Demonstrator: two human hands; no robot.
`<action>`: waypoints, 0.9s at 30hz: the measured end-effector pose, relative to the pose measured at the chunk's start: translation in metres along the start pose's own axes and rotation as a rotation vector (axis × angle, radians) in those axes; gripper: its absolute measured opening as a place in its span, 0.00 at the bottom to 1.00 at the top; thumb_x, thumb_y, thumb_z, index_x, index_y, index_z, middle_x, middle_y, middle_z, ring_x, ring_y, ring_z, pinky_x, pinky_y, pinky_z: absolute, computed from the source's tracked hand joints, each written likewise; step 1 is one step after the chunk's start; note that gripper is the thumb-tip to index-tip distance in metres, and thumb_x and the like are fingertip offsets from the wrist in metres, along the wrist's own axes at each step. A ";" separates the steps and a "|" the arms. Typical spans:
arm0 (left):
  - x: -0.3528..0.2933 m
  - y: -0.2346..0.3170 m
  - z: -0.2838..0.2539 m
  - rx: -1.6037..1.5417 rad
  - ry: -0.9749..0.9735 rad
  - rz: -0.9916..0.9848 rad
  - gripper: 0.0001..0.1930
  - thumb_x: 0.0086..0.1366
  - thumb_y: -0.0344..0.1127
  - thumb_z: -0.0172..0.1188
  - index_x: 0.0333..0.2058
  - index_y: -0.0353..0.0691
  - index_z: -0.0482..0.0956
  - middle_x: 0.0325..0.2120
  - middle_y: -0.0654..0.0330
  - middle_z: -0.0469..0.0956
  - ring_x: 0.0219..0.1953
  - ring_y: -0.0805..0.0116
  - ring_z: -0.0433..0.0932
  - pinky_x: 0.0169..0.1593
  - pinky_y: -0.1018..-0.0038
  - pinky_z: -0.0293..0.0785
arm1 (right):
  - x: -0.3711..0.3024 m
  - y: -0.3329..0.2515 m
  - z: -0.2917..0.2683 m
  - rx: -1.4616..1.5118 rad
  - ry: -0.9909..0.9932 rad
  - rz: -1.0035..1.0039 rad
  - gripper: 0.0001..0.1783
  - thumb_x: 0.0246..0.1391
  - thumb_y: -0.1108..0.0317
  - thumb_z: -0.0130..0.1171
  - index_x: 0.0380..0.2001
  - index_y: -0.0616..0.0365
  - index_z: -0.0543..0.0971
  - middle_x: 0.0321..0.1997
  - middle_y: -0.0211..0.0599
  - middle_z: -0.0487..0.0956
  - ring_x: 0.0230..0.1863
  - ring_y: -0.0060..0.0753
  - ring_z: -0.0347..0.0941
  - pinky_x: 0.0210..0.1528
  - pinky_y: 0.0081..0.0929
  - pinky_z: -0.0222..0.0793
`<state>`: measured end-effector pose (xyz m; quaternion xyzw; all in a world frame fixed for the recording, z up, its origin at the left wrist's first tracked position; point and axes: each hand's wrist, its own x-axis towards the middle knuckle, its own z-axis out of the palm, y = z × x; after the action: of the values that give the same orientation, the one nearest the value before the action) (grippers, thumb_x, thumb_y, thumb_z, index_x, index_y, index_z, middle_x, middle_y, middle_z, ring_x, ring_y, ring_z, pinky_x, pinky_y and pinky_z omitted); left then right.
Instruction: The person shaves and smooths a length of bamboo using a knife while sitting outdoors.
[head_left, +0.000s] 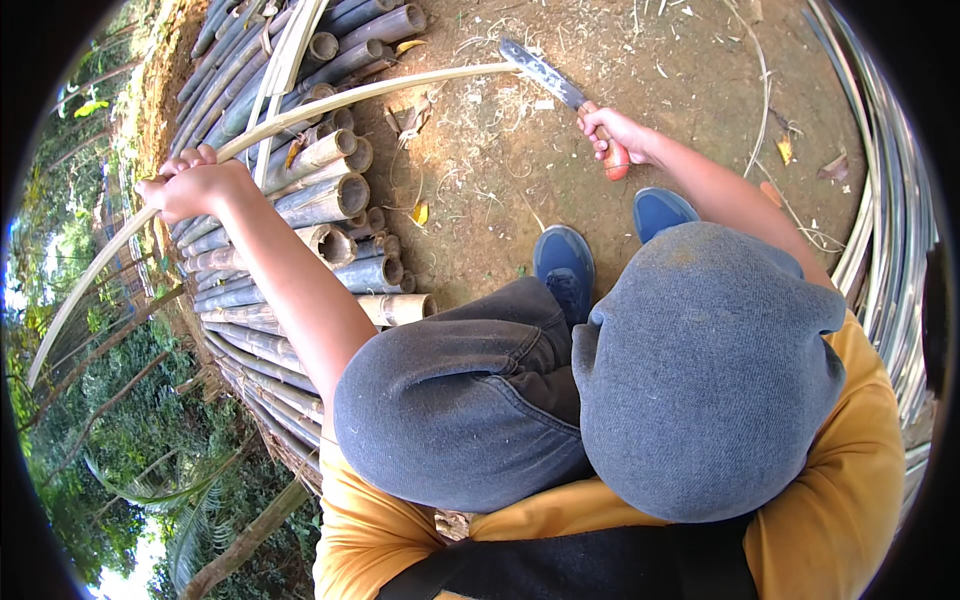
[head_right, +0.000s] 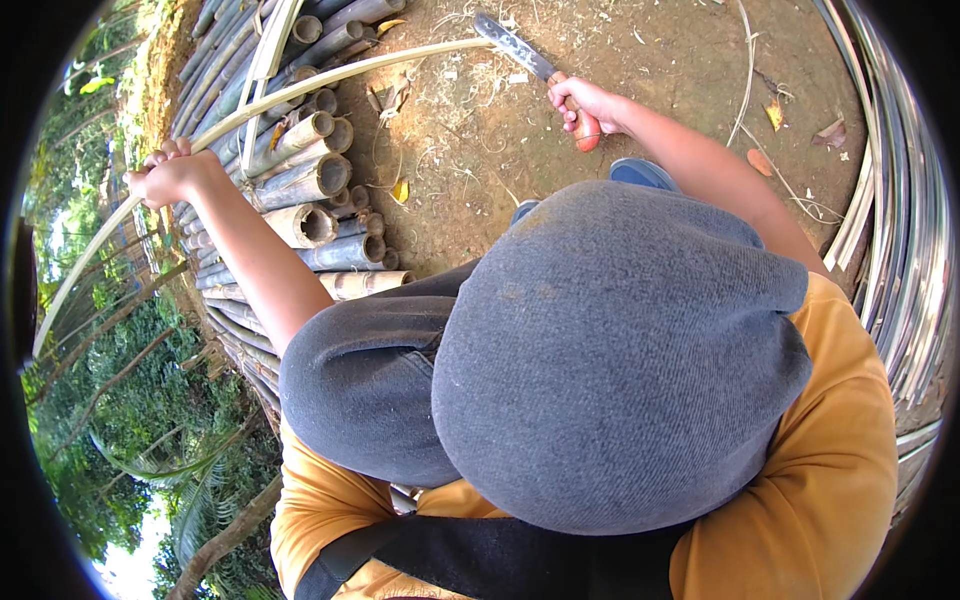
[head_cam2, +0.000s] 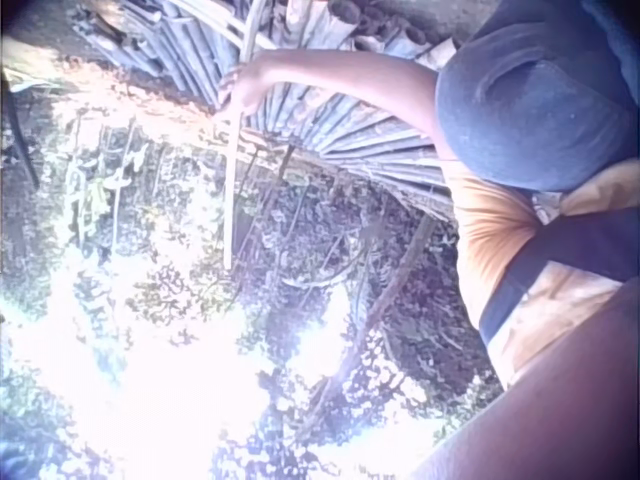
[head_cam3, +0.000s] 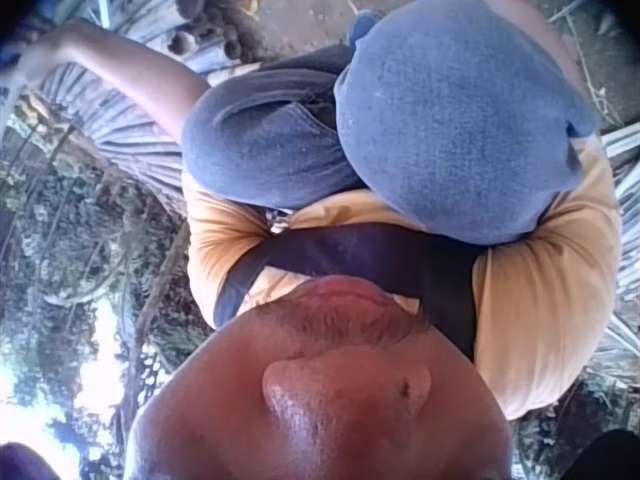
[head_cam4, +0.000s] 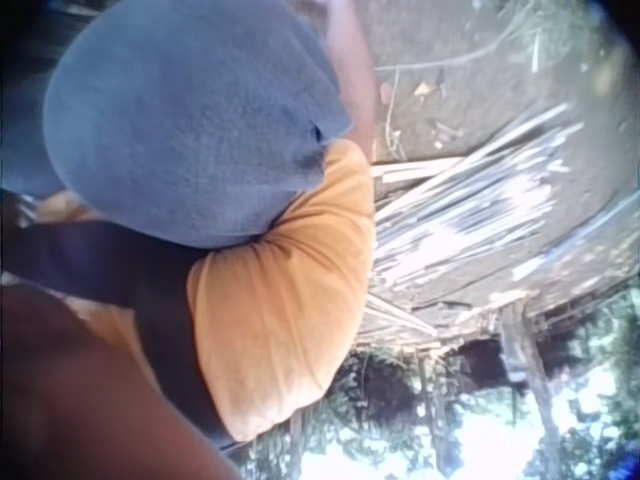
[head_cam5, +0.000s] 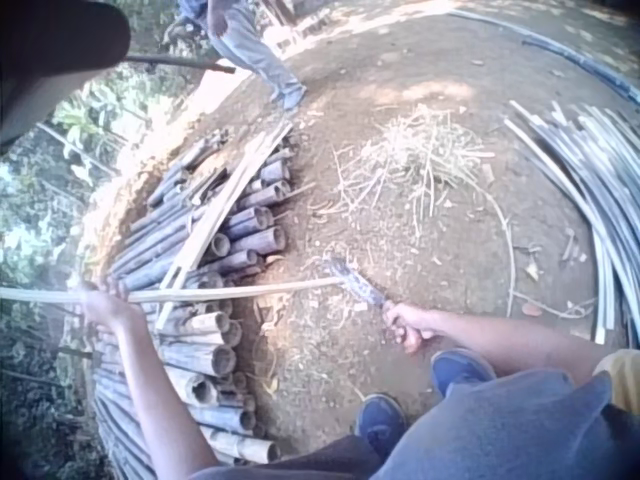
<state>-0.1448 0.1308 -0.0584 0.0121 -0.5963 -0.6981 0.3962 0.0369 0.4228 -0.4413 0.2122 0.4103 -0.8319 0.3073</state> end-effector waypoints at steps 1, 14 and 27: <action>0.000 0.001 -0.001 0.000 0.000 0.004 0.21 0.71 0.45 0.39 0.18 0.46 0.53 0.12 0.68 0.54 0.12 0.74 0.51 0.16 0.75 0.46 | -0.002 -0.002 0.002 0.029 -0.059 0.010 0.05 0.50 0.68 0.52 0.31 0.52 0.68 0.21 0.21 0.65 0.16 0.14 0.58 0.22 0.20 0.65; -0.003 0.002 0.009 -0.012 -0.065 0.036 0.22 0.72 0.46 0.39 0.19 0.46 0.51 0.12 0.67 0.53 0.12 0.74 0.51 0.15 0.75 0.45 | -0.022 -0.005 0.053 0.403 -0.351 0.067 0.08 0.50 0.75 0.51 0.35 0.55 0.67 0.21 0.21 0.64 0.14 0.07 0.56 0.14 0.08 0.57; -0.015 0.010 0.016 0.017 -0.073 0.038 0.23 0.72 0.46 0.39 0.18 0.46 0.51 0.12 0.67 0.52 0.12 0.73 0.51 0.15 0.74 0.46 | -0.022 -0.013 0.079 0.458 -0.521 0.097 0.09 0.48 0.74 0.50 0.33 0.54 0.65 0.21 0.23 0.63 0.13 0.07 0.55 0.13 0.08 0.57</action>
<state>-0.1371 0.1523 -0.0521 -0.0214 -0.6163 -0.6854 0.3872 0.0355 0.3718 -0.3755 0.0757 0.1101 -0.9131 0.3852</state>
